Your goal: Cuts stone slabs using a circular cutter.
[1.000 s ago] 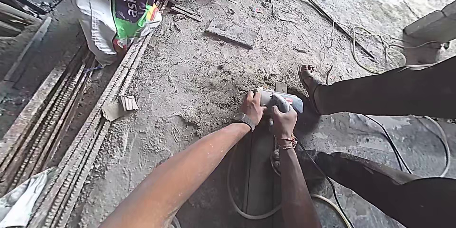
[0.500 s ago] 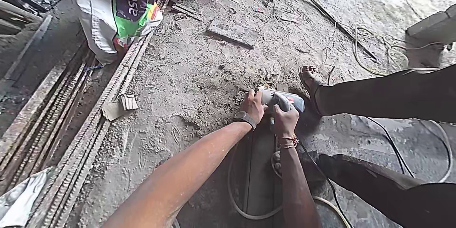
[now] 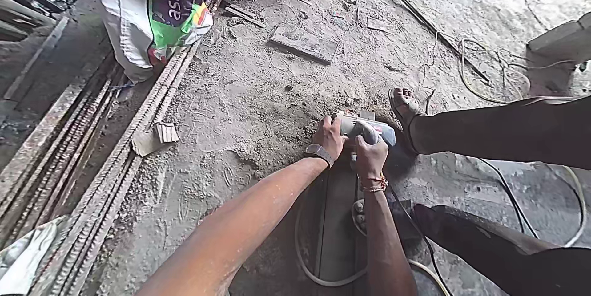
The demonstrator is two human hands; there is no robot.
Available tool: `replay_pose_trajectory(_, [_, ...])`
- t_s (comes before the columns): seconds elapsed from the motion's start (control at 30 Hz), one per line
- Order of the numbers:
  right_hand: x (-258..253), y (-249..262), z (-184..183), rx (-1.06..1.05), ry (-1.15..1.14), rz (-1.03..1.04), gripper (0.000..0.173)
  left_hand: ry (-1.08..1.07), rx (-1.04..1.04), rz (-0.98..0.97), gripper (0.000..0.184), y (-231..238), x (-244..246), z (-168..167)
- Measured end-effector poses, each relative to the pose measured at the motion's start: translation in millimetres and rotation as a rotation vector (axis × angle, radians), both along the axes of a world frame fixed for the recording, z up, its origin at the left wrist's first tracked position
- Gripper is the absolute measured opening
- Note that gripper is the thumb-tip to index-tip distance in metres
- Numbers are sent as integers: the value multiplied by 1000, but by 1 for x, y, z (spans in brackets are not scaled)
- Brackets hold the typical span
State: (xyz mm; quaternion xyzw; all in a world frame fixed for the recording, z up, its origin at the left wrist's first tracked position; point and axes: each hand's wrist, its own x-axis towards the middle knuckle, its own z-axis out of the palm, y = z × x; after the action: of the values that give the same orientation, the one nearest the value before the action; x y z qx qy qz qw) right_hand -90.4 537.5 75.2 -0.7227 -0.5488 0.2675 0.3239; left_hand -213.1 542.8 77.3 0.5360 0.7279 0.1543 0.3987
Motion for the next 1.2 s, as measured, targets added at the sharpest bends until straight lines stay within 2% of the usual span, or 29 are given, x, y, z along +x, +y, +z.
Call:
replay_pose_trajectory(0.33, [1, 11, -3, 8, 12, 52, 17, 0, -1, 12, 61, 8, -2, 1])
replay_pose_trajectory(0.67, [4, 20, 6, -104, -26, 110, 21, -18, 13, 28, 60, 14, -3, -3])
replay_pose_trajectory(0.77, [5, 20, 6, -97, 51, 127, 24, -14, 9, 19, 60, 15, -3, -1])
replay_pose_trajectory(0.97, [8, 19, 1, -125, 422, 226, 30, -4, -16, 12, 60, 14, -3, 4])
replay_pose_trajectory(1.07, [6, 16, 6, -137, 454, 224, 31, -16, -24, -16, 60, 14, -5, 8])
replay_pose_trajectory(1.2, [7, 18, 5, -105, 350, 232, 31, -15, -35, -56, 61, 18, -20, 14])
